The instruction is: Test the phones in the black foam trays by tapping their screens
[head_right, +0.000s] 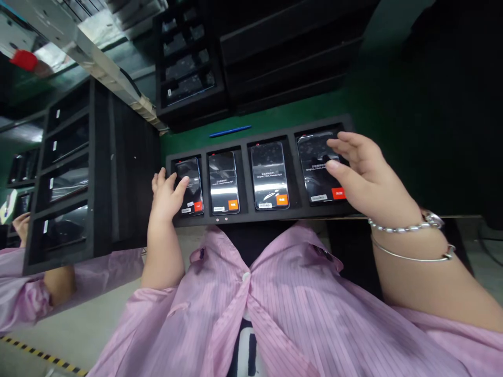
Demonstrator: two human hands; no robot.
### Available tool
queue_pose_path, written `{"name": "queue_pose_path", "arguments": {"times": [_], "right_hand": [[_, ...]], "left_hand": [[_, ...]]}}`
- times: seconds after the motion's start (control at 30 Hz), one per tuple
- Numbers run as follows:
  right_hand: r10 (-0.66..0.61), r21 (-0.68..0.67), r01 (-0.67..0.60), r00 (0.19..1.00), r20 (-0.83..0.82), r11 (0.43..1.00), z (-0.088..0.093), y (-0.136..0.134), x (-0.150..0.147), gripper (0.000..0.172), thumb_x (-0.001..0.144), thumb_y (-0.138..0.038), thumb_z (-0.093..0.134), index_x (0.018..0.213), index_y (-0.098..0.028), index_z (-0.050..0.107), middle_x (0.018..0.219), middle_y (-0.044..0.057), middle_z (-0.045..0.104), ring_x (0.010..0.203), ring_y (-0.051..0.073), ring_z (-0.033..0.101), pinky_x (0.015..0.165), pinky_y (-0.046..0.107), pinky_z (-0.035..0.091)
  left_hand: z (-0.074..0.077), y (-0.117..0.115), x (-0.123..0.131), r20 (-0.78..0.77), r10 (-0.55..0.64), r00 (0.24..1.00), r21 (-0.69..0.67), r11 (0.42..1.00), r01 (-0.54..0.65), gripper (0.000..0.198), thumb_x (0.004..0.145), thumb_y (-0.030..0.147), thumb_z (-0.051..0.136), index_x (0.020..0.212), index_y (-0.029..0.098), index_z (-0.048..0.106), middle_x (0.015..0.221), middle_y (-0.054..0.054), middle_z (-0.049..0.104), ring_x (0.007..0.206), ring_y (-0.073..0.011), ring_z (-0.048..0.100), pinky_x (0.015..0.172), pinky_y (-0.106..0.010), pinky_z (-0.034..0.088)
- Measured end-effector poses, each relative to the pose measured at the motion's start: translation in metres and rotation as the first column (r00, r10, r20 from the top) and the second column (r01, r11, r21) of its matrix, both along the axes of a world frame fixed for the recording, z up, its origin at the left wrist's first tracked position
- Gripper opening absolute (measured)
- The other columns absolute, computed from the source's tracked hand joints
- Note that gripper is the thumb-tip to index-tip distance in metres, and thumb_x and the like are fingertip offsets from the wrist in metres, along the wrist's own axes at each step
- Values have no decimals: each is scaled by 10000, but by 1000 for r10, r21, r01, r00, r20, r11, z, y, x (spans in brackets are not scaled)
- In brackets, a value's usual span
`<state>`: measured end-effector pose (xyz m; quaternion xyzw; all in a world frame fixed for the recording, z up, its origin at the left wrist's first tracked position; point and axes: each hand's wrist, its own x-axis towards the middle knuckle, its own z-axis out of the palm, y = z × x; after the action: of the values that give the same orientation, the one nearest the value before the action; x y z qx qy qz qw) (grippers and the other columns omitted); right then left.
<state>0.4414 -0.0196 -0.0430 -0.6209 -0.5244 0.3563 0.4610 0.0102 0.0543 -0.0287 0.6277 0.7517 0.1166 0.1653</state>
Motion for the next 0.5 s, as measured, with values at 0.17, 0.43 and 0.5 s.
{"name": "queue_pose_path", "arguments": {"times": [0.17,0.43,0.5], "right_hand": [[-199,-106,174,929,-313,979,10,19,16,451,888,-351,644,1317,-226,587,1446,216,614,1365,316,603,1022,580,568],[-52,-505,13,997,-63,863,26,58,24,490,707,-478,896,1029,-154,718,913,141,755,725,239,687,669,415,580],[-70,-496,59,998,-3,866,33,55,23,528,675,-466,935,1031,-143,714,787,109,726,625,205,633,616,394,539]], "left_hand": [[-16,16,-14,239,77,968,108,988,-106,630,941,698,539,1205,178,776,1642,-189,438,1607,-401,258,1318,-579,228],[-22,18,-13,231,36,972,201,976,-83,594,870,728,651,1101,200,797,1609,-185,458,1593,-443,243,1313,-649,189],[-23,16,-12,170,28,985,216,974,-66,594,844,720,692,1134,210,791,1660,-167,399,1620,-465,129,1309,-689,128]]}}
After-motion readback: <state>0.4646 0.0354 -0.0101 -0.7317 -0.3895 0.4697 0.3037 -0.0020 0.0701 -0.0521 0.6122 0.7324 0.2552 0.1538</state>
